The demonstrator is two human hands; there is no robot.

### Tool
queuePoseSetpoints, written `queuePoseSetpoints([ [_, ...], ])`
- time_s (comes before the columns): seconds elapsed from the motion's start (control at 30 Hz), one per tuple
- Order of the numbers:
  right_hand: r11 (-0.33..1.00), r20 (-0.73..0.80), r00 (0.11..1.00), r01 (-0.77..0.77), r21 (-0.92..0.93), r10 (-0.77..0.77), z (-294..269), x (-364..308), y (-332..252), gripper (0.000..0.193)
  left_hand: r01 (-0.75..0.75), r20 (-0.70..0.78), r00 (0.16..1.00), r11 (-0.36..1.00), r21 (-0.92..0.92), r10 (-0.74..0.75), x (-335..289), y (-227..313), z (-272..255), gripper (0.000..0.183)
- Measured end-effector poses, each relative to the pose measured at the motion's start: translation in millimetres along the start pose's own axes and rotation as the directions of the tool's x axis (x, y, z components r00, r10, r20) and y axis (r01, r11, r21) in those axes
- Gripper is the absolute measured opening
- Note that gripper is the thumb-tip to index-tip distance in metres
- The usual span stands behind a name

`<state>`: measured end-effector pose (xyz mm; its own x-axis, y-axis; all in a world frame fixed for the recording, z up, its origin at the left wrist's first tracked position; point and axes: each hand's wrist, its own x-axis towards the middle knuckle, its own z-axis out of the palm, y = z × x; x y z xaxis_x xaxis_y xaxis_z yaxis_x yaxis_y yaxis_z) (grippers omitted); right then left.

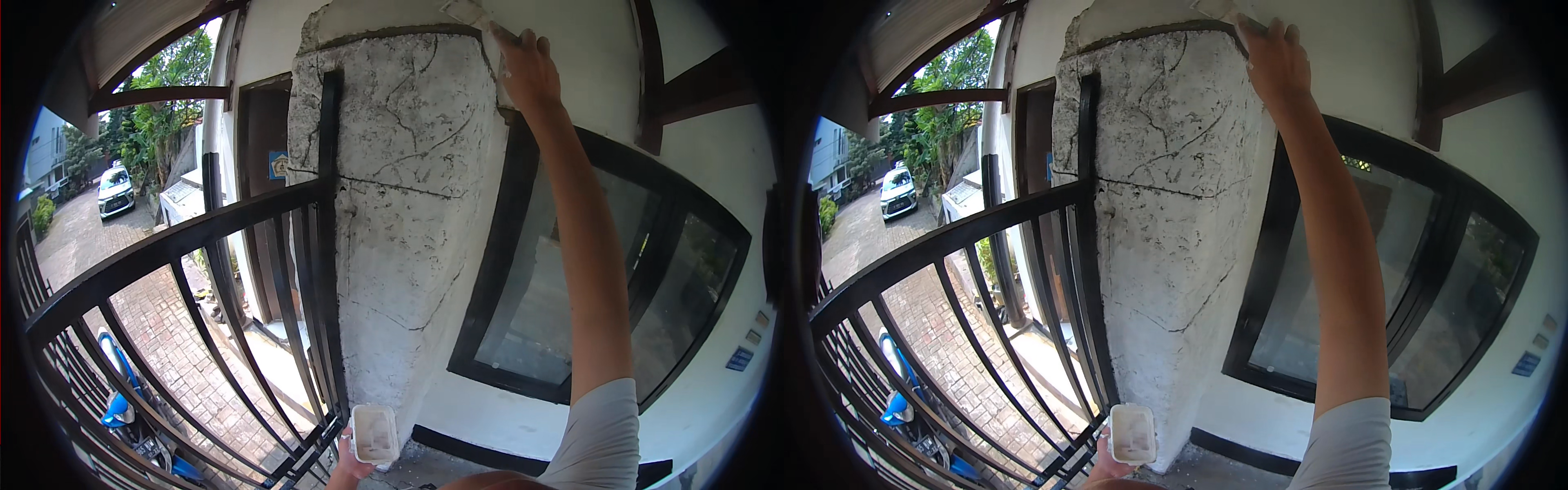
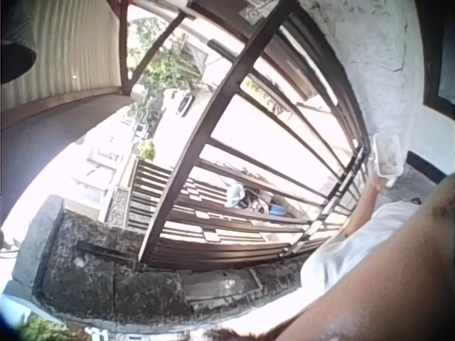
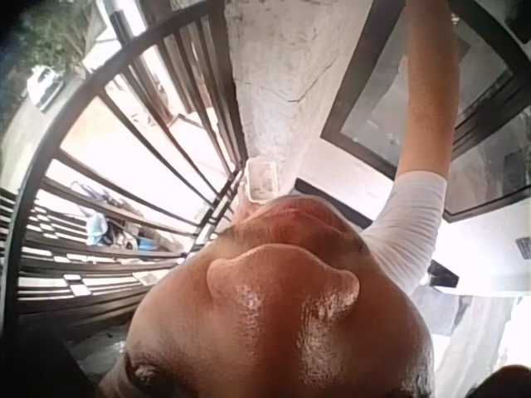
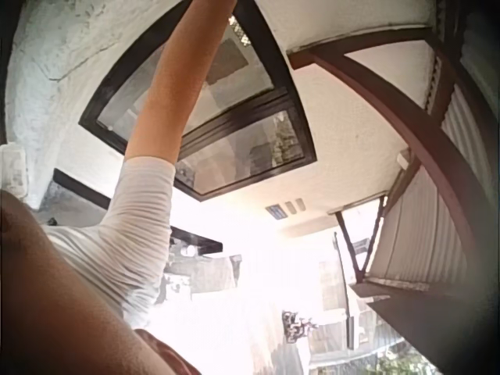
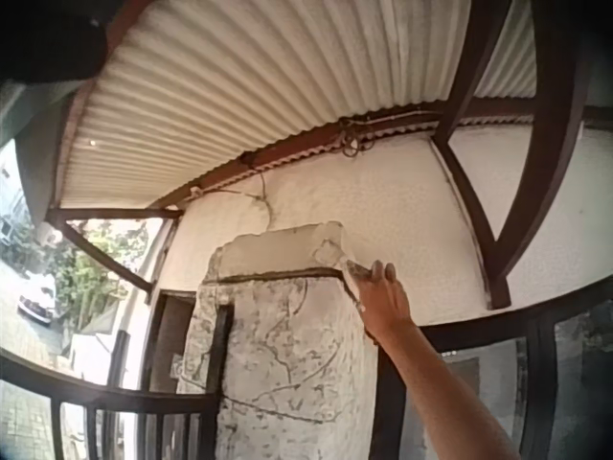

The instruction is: The person applies putty from a small container to a damaged exterior wall post using a putty knife.

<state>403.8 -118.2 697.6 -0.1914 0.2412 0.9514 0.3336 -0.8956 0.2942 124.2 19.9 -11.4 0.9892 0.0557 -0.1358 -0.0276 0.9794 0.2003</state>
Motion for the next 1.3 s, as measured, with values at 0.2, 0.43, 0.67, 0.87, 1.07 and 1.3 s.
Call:
queuePoseSetpoints([
  [0.2, 1.0, -0.099, 0.995, 0.013, 0.004, -0.013, -15, 2, 18, 0.069, -0.034, -0.017, 0.999, 0.998, 0.052, 0.035, -5, 6, 2, 0.066],
  [0.43, 0.992, 0.0, 0.994, 0.111, -0.057, -0.111, 0, 27, 5, 0.051, -0.036, -0.03, 0.999, 0.999, 0.039, 0.037, -2, 1, 12, 0.066],
  [0.67, 0.981, 0.173, 0.97, 0.182, -0.068, -0.168, -46, 11, 16, 0.056, -0.032, 0.015, 0.999, 0.999, -0.003, 0.032, -11, 5, 2, 0.071],
  [0.87, 0.984, 0.148, 0.978, 0.16, -0.078, -0.147, -21, 31, 12, 0.06, -0.025, -0.031, 0.999, 1.0, -0.002, 0.025, -8, 0, 9, 0.065],
  [1.07, 0.978, 0.076, 0.975, 0.207, 0.027, -0.208, -22, -3, 38, 0.063, 0.003, -0.049, 0.999, 1.0, -0.009, -0.003, -6, -1, 7, 0.062],
  [1.3, 0.981, 0.189, 0.969, 0.179, -0.081, -0.161, -26, 31, 27, 0.064, 0.023, 0.036, 0.999, 1.0, 0.003, -0.023, -5, -7, 9, 0.063],
])
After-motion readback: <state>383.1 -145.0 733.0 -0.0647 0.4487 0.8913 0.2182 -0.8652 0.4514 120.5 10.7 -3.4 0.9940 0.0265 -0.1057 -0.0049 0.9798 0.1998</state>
